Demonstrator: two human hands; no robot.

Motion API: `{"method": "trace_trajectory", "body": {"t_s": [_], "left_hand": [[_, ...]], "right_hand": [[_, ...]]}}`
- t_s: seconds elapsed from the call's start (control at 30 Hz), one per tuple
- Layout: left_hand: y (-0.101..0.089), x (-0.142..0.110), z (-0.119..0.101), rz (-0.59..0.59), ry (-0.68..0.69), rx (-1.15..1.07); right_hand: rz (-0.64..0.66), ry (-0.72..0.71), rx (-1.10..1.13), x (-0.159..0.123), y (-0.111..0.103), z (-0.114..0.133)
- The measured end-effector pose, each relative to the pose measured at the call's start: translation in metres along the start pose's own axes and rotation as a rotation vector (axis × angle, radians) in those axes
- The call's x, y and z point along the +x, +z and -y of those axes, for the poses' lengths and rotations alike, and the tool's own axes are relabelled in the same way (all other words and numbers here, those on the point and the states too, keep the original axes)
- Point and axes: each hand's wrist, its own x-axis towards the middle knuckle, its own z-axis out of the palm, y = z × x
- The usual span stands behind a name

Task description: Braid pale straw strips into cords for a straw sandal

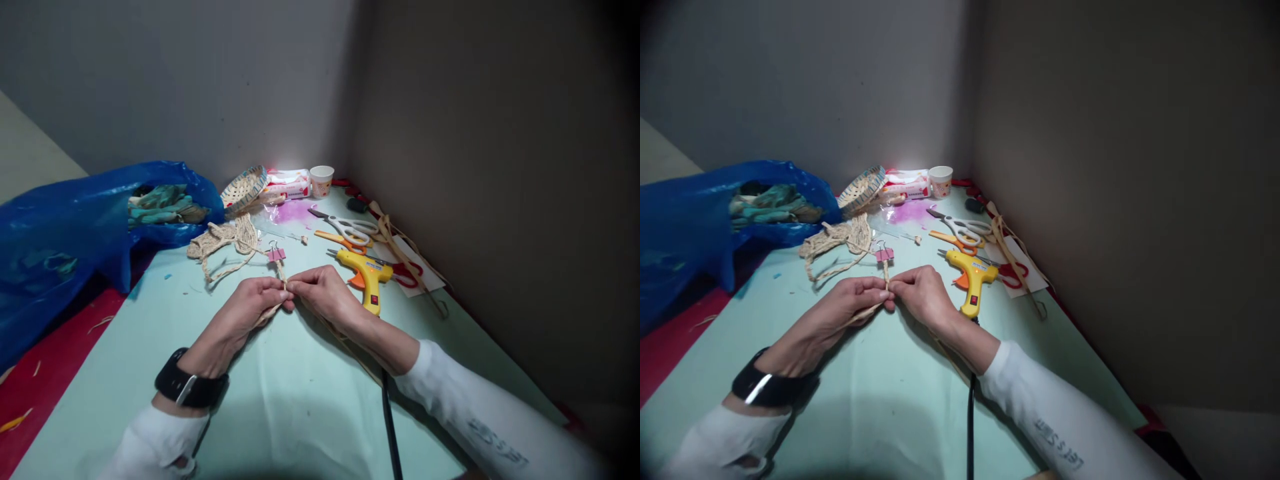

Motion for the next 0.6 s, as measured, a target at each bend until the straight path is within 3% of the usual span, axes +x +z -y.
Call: {"method": "trace_trajectory", "body": {"t_s": [0.3, 0.6], "left_hand": [[-0.002, -0.002, 0.000, -0.058, -0.029, 0.040], [0.005, -0.004, 0.009, -0.083, 0.018, -0.070]], "right_hand": [[-0.051, -0.106, -0.306, -0.008, 0.002, 0.012], [-0.087, -0.125, -0.366, -0.010, 0.006, 0.015]]}}
